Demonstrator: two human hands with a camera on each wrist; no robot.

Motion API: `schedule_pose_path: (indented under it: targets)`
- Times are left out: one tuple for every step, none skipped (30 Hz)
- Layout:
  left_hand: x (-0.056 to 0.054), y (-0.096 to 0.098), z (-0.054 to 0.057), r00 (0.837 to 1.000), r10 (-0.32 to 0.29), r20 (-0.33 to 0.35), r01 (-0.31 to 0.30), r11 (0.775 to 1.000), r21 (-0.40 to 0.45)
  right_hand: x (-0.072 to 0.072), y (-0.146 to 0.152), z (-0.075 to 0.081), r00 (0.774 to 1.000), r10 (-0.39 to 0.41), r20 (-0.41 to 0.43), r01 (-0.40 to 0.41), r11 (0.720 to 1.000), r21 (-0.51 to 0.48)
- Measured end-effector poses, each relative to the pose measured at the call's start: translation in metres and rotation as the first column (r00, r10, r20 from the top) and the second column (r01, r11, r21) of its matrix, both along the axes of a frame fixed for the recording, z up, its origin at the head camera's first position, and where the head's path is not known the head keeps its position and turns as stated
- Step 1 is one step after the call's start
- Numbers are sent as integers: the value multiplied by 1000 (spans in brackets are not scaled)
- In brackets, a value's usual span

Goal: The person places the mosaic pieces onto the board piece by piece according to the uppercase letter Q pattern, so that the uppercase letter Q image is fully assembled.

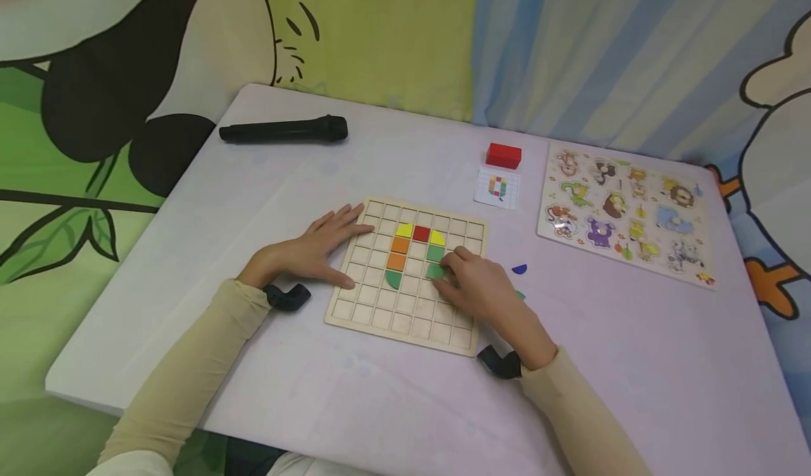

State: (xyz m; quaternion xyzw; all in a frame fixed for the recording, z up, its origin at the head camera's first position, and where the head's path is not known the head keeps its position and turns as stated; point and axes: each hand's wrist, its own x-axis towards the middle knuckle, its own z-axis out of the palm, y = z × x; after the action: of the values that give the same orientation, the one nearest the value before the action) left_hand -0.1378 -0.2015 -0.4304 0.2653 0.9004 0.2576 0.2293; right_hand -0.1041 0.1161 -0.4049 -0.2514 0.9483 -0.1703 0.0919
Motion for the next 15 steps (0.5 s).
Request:
schedule_pose_path:
  targets:
    - [0,0,1,1000,2,4,-2,1000,2,0,-1,0,1000,-5,3,5,1000,6]
    - [0,1,1,1000,3,8,-4,1000,2,0,-1,0,1000,-8,6,8,1000,10]
    - [0,1,1,1000,5,11,-5,1000,1,0,-2,0,1000,-11,8,11,1000,14]
    - [0,1,1,1000,5,12,-5,1000,-1,0,-3,0,1000,-13,9,13,1000,16]
    - [0,1,2,1000,5,10,-5,1000,-4,0,-3,0,1000,-14,9,14,1000,20]
    - [0,1,2,1000,5,10,-5,1000,-5,0,-4,1,1000,-14,5,14,1000,22]
    - [0,2,2,1000,3,8,-3,1000,-6,0,-4,1,1000,-15,1,15,1000,24]
    - [0,2,2,1000,2,5,-2,1000,-6,1,-5,1,1000,-14,-3,14,1000,27]
    - [-1,2,2,1000,2,2,-2,1000,-5,1,-6,2,1000,-11,-11,11,999,30]
    - [-1,2,2,1000,3,2,-3,1000,-4,1,-6,2,1000,-7,-19,7,999,34]
    - [-1,2,2,1000,3,1,-3,1000,-5,1,-7,2,1000,0,-29,1,999,40]
    - [-1,2,2,1000,3,1,-3,1000,-7,1,-9,3,999,7,-38,-6,999,47]
    - [-1,1,1,1000,3,0,-3,1000,-10,2,-10,3,999,16,-49,-13,998,55]
    - [-1,1,1,1000,4,2,-4,1000,-12,2,-11,3,998,26,-61,-22,998,63]
    - [-1,1,0,1000,6,3,-6,1000,-15,3,-12,3,997,33,-72,-28,997,70]
